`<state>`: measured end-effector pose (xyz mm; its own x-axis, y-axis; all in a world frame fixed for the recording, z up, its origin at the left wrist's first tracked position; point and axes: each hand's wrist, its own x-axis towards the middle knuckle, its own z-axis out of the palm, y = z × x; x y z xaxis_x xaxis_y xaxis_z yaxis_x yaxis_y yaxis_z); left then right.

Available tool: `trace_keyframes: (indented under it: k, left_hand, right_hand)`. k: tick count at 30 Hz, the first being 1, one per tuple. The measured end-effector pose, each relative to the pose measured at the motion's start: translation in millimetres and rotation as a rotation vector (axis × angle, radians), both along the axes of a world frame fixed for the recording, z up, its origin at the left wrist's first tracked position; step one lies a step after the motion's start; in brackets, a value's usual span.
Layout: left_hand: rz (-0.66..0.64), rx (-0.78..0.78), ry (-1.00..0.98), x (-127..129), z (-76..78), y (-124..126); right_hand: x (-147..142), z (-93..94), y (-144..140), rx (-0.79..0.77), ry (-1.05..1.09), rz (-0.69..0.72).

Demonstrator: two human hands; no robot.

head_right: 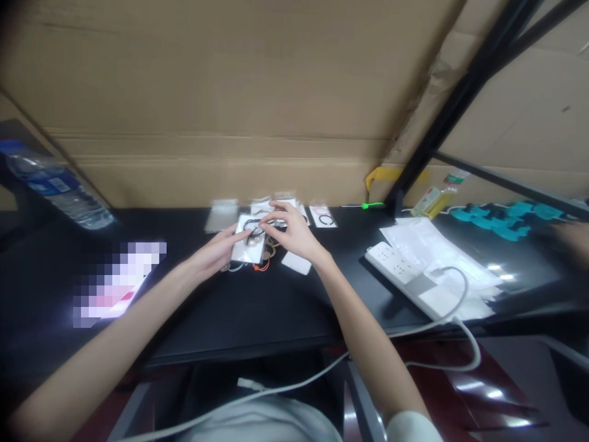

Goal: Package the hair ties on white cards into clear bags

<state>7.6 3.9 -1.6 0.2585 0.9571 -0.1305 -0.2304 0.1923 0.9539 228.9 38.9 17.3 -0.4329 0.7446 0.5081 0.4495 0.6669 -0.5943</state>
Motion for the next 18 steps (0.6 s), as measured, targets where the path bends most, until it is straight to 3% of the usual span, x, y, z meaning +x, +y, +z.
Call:
trace_keyframes:
  k: [18]
  left_hand:
    - [-0.048,0.02,0.061,-4.3,-2.2,0.9]
  right_hand:
    - [4.1,2.0,-3.2,-0.076,-0.089,0.173]
